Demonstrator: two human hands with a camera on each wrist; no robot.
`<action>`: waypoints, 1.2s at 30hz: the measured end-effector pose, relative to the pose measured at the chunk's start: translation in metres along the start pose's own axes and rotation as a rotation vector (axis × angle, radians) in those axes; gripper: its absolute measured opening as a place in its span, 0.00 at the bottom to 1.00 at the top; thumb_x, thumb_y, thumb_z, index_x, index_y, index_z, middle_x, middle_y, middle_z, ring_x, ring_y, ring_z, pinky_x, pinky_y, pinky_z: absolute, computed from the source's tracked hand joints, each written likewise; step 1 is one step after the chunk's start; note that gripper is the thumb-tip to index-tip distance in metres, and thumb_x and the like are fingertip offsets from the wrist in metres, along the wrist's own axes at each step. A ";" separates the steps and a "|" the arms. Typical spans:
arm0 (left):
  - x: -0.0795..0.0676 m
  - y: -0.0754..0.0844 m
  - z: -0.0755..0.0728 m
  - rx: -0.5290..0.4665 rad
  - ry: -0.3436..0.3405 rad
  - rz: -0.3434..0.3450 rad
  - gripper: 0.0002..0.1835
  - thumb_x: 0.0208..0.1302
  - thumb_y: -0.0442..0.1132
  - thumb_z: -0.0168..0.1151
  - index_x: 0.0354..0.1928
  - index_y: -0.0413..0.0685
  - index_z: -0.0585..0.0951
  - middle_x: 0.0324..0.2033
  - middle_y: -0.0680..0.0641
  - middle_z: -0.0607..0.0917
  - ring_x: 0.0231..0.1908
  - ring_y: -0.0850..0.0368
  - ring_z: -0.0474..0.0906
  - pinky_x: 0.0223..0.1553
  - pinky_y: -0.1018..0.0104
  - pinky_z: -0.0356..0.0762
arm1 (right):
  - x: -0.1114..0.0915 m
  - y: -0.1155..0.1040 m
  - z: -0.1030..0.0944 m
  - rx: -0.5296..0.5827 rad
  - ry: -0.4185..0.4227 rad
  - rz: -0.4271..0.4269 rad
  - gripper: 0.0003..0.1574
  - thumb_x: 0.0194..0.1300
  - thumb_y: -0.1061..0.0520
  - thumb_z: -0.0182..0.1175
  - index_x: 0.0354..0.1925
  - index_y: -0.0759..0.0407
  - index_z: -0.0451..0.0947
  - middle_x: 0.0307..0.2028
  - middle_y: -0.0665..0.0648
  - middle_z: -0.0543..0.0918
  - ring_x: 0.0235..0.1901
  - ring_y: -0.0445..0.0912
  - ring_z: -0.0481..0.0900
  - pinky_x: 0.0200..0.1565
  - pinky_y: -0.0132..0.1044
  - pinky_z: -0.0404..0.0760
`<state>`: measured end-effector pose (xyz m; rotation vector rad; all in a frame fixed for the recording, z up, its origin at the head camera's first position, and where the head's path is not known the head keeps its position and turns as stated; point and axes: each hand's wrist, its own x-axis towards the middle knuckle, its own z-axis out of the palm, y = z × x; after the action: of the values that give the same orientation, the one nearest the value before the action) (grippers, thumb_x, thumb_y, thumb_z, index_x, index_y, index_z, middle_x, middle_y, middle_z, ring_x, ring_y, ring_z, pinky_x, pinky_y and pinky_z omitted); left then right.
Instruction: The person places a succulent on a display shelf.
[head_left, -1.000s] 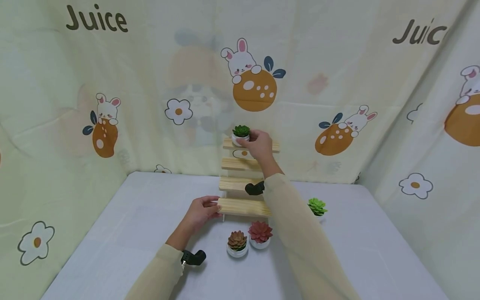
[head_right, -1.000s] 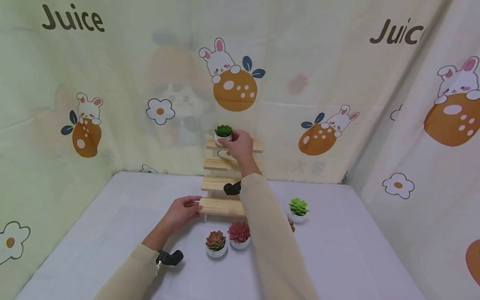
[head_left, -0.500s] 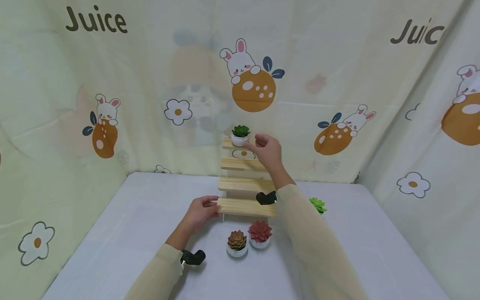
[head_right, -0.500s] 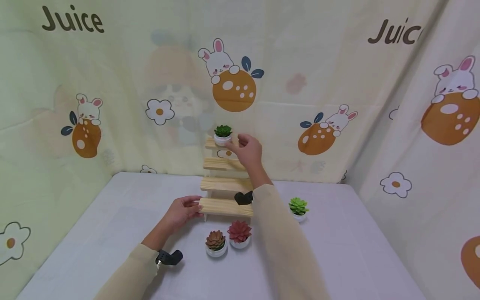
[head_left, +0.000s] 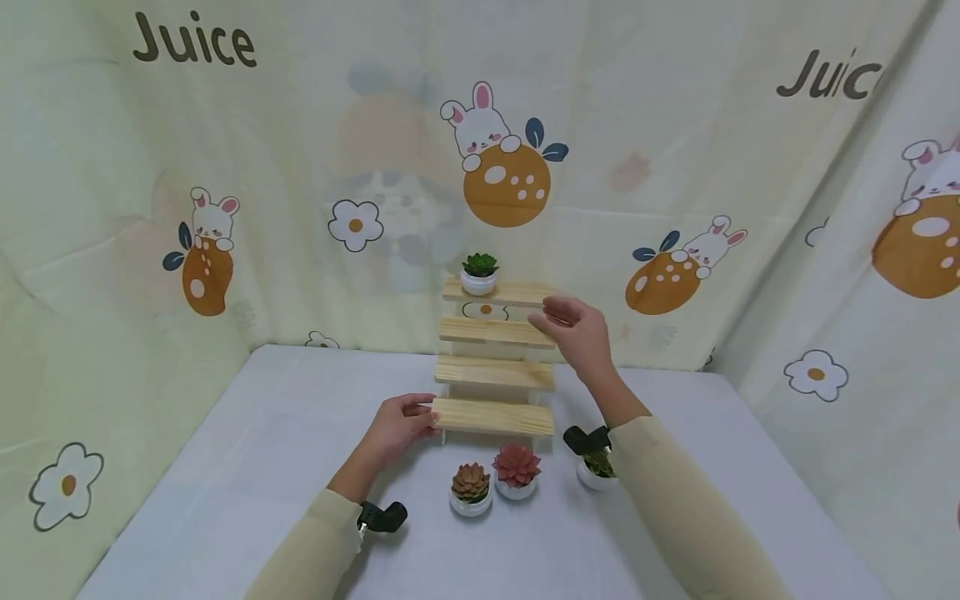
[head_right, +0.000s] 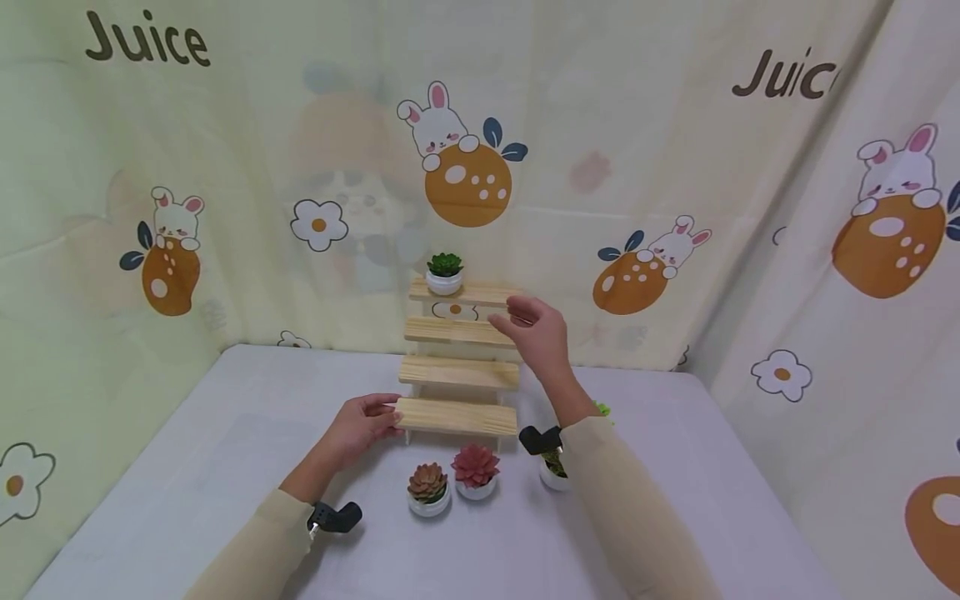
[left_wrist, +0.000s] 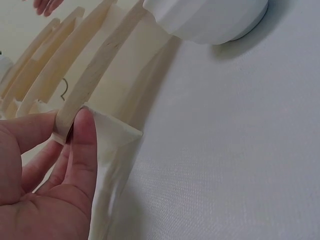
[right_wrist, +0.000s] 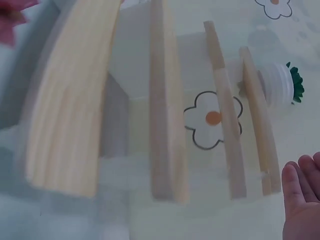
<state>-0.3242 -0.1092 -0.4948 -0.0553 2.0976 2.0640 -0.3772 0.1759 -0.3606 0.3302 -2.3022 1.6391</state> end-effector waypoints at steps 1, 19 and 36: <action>0.000 0.000 0.000 -0.003 -0.003 0.002 0.22 0.61 0.29 0.61 0.58 0.39 0.74 0.44 0.37 0.81 0.37 0.53 0.83 0.42 0.59 0.84 | -0.005 -0.001 -0.005 0.009 -0.005 0.005 0.31 0.54 0.47 0.69 0.53 0.59 0.77 0.53 0.59 0.80 0.56 0.53 0.76 0.55 0.38 0.79; 0.006 -0.004 -0.001 0.016 0.015 0.003 0.21 0.60 0.29 0.61 0.57 0.39 0.75 0.44 0.37 0.81 0.37 0.53 0.83 0.41 0.59 0.85 | -0.067 0.051 -0.067 -0.090 0.025 0.160 0.38 0.51 0.34 0.65 0.57 0.46 0.74 0.56 0.49 0.78 0.57 0.43 0.75 0.50 0.25 0.78; 0.010 -0.009 -0.002 0.000 0.011 0.007 0.21 0.60 0.29 0.61 0.57 0.40 0.75 0.45 0.37 0.81 0.38 0.52 0.83 0.41 0.59 0.85 | -0.115 0.093 -0.095 -0.282 0.125 0.163 0.44 0.53 0.44 0.69 0.64 0.55 0.67 0.65 0.56 0.68 0.67 0.53 0.61 0.65 0.51 0.67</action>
<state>-0.3325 -0.1103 -0.5052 -0.0593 2.1066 2.0728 -0.2932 0.2978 -0.4549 -0.0231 -2.4736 1.3331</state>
